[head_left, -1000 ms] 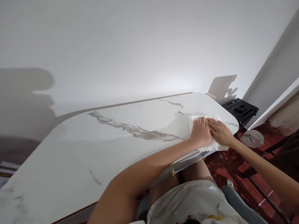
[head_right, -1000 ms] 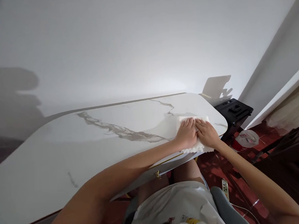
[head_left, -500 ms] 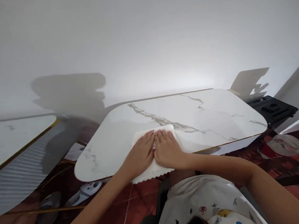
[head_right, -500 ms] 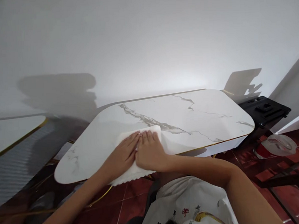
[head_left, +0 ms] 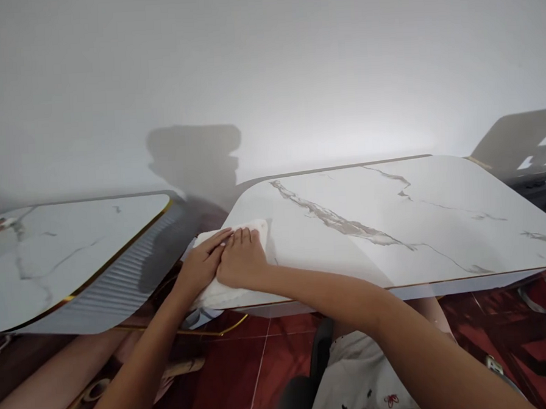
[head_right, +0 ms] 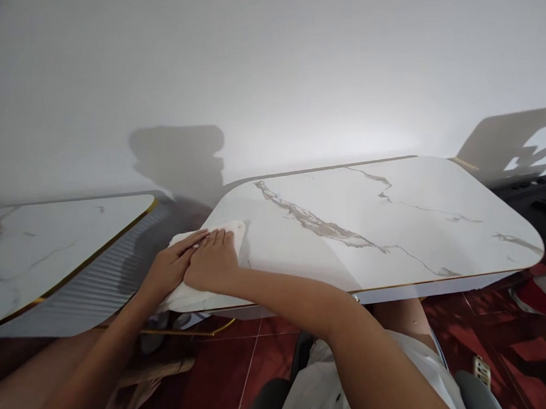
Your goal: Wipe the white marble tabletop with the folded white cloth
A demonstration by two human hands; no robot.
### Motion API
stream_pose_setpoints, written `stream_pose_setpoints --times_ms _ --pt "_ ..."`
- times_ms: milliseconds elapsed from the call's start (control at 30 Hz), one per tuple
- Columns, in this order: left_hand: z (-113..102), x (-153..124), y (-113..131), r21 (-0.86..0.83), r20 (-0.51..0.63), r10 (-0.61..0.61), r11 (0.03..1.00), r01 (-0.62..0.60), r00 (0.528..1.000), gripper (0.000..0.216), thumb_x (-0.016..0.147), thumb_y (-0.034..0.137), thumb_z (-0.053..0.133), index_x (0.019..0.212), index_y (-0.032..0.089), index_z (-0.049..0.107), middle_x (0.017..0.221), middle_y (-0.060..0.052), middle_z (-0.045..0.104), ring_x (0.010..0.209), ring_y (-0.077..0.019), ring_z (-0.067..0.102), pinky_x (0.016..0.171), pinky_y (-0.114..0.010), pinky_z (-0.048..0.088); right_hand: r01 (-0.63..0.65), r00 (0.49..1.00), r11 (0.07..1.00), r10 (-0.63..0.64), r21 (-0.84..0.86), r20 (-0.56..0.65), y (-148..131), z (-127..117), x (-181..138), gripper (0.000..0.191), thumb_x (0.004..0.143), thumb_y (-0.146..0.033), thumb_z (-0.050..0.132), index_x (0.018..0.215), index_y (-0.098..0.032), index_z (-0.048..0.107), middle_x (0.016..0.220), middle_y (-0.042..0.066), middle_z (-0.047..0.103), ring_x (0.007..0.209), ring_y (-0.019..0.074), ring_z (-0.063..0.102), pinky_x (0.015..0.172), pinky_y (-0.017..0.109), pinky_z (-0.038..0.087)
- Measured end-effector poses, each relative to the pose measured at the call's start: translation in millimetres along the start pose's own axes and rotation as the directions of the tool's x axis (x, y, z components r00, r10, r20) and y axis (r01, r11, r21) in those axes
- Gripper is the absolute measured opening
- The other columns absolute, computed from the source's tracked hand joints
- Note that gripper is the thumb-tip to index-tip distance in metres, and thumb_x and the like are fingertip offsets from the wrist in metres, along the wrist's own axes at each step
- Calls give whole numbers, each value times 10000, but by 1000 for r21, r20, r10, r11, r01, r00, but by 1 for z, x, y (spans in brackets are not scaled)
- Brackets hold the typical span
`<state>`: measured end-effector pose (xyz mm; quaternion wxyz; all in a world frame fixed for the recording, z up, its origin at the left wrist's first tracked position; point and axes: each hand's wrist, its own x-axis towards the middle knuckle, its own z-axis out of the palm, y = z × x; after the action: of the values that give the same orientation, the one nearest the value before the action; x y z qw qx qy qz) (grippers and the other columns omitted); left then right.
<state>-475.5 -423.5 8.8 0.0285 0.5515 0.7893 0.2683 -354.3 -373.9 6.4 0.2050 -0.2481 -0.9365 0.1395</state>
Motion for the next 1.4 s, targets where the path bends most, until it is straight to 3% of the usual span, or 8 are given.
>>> stream_pose_setpoints --times_ms 300,467,600,833,1067,1200,1400 --pt "12 93 -13 74 19 48 996 -50 999 489 757 305 296 1048 161 663 1240 -57 647 1238 -203 520 1101 -321 347 -28 998 1000 27 -15 -58 45 12 79 540 919 -252 386 1334 93 412 1408 280 431 1312 352 370 1067 495 244" --pt "24 137 -22 71 44 90 993 -93 995 509 781 286 295 1130 139 635 1294 -26 612 1256 -184 493 1116 -299 319 -55 995 998 57 19 -80 72 15 115 517 922 -240 384 1328 78 424 1384 265 462 1301 325 373 1084 457 215" --pt "33 170 -26 53 40 59 997 -61 997 541 776 261 298 1204 141 607 1321 -19 595 1262 -167 486 1114 -287 315 -78 992 996 82 44 -91 91 20 140 492 929 -226 365 1316 69 436 1377 256 472 1295 314 376 1083 449 218" --pt "54 229 -20 38 50 102 994 -104 994 498 752 252 339 1096 171 689 1188 -8 681 1201 -178 540 1051 -264 377 -137 964 983 161 122 -212 132 24 174 443 900 -202 423 1284 11 488 1339 260 511 1276 342 403 1036 518 263" --pt "84 258 9 53 40 101 993 -103 994 464 809 270 349 1110 218 698 1207 3 673 1108 -196 606 964 -262 434 -186 969 982 190 38 -156 178 0 174 409 898 -204 404 1225 -3 542 1269 234 571 1205 314 473 1020 467 292" --pt "100 257 39 34 46 167 985 -169 985 445 829 255 360 1127 251 690 1208 23 672 1101 -188 610 940 -241 440 -204 971 979 201 -5 -131 201 -20 159 394 887 -217 407 1197 -37 568 1247 205 595 1195 304 487 1006 449 305" --pt "122 243 97 116 30 92 989 -95 995 419 855 242 376 1142 309 674 1206 47 672 1114 -192 593 941 -253 431 -215 973 974 206 -75 -103 237 -47 126 395 905 -207 383 1223 -51 558 1249 163 603 1194 274 481 1023 385 284"
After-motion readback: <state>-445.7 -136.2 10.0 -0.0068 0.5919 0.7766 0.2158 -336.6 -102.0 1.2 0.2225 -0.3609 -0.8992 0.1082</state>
